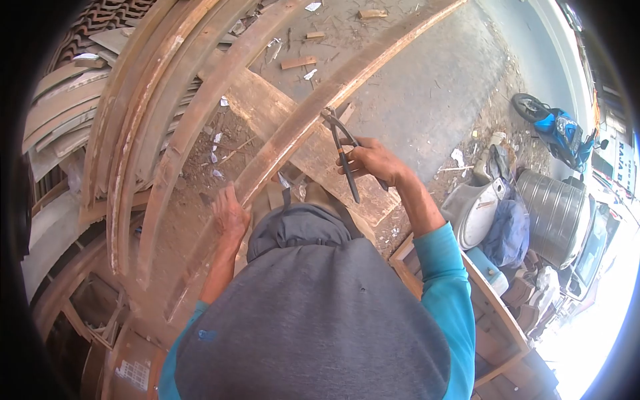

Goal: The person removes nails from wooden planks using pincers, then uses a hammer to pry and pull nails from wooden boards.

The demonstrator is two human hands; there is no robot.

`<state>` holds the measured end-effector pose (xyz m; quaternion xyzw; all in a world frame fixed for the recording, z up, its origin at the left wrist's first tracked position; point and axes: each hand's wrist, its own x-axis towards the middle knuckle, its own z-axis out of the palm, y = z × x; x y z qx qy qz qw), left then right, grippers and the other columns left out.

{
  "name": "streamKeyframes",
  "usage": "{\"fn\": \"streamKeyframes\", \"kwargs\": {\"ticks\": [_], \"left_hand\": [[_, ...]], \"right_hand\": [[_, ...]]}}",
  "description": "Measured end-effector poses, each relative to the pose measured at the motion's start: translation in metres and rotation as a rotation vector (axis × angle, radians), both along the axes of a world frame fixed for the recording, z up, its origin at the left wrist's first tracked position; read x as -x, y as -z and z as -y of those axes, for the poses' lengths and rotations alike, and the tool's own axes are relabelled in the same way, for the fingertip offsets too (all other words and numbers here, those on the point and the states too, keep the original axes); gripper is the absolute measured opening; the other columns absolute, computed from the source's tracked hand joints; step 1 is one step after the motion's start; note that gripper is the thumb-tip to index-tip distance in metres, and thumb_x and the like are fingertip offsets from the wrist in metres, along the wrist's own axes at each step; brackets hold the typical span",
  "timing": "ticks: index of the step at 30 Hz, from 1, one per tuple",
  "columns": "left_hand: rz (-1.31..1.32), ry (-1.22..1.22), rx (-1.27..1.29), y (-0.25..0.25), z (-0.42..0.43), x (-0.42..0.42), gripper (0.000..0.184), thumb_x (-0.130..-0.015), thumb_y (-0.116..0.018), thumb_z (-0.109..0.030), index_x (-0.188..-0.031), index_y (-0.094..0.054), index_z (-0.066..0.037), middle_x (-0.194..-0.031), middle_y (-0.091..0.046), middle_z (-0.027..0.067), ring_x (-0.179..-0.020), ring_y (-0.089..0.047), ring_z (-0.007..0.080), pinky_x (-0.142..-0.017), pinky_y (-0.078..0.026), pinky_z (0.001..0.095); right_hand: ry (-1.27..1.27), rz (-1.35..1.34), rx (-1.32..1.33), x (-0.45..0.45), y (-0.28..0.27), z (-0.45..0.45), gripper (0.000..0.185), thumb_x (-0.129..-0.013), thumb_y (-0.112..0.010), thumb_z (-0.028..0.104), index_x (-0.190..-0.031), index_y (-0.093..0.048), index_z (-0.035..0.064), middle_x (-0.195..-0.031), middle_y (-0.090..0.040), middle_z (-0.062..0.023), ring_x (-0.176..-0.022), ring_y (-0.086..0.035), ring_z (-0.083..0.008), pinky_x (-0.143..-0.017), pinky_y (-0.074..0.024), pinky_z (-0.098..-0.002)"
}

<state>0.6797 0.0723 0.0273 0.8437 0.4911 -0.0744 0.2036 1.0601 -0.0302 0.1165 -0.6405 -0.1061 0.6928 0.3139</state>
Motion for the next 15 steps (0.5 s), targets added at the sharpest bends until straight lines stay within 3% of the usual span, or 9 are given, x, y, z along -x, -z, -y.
{"fn": "streamKeyframes", "kwargs": {"ticks": [8,9,10,12,13,15], "left_hand": [[-0.021,-0.006,-0.094,0.004,0.011,-0.003,0.087,-0.069,-0.092,-0.022,-0.141,-0.046,-0.006,-0.119,-0.058,0.0149,-0.111,-0.059,0.0347,-0.093,-0.044,0.047],[-0.022,-0.006,-0.091,0.004,0.011,-0.003,0.087,-0.069,-0.092,-0.022,-0.141,-0.046,-0.006,-0.119,-0.058,0.0149,-0.111,-0.059,0.0347,-0.093,-0.044,0.047],[-0.021,-0.009,-0.097,0.005,0.012,-0.003,0.087,-0.069,-0.092,-0.022,-0.141,-0.046,-0.006,-0.119,-0.058,0.0152,-0.111,-0.059,0.0351,-0.093,-0.044,0.0472],[-0.02,-0.014,-0.103,0.005,0.01,-0.002,0.086,-0.069,-0.092,-0.021,-0.14,-0.046,-0.006,-0.119,-0.058,0.0154,-0.111,-0.059,0.0355,-0.093,-0.044,0.0473],[-0.008,-0.011,-0.084,0.005,0.009,-0.001,0.085,-0.069,-0.092,-0.02,-0.14,-0.046,-0.006,-0.12,-0.058,0.0159,-0.112,-0.059,0.0361,-0.094,-0.044,0.0477],[0.009,-0.008,-0.069,0.004,0.003,-0.002,0.084,-0.07,-0.091,-0.019,-0.14,-0.046,-0.006,-0.12,-0.058,0.0163,-0.112,-0.059,0.0367,-0.094,-0.044,0.0481]], "right_hand": [[-0.316,0.031,0.078,-0.046,-0.018,-0.02,0.057,-0.098,-0.047,0.013,-0.151,-0.041,-0.0078,-0.117,-0.071,-0.0217,-0.103,-0.074,-0.0298,-0.09,-0.0624,-0.0409],[-0.287,0.007,0.102,-0.05,-0.01,-0.018,0.047,-0.102,-0.049,0.015,-0.143,-0.048,-0.007,-0.102,-0.072,-0.0149,-0.089,-0.074,-0.0248,-0.076,-0.0632,-0.0375],[-0.287,0.006,0.103,-0.047,-0.004,-0.014,0.047,-0.102,-0.049,0.015,-0.143,-0.048,-0.007,-0.102,-0.072,-0.0149,-0.089,-0.074,-0.0248,-0.076,-0.0632,-0.0375],[-0.122,-0.122,0.088,-0.037,0.003,-0.01,0.037,-0.105,-0.051,0.022,-0.131,-0.054,-0.0051,-0.087,-0.063,-0.0073,-0.072,-0.066,-0.0177,-0.061,-0.0562,-0.0322],[-0.04,-0.081,0.078,-0.018,-0.001,-0.01,0.033,-0.108,-0.051,0.027,-0.121,-0.056,-0.0027,-0.081,-0.055,-0.0033,-0.064,-0.056,-0.0135,-0.054,-0.0475,-0.0299],[0.02,-0.013,0.041,0.008,0.009,-0.002,0.03,-0.108,-0.049,0.026,-0.116,-0.056,-0.0019,-0.082,-0.054,-0.0033,-0.065,-0.055,-0.0129,-0.055,-0.0493,-0.0301]]}}
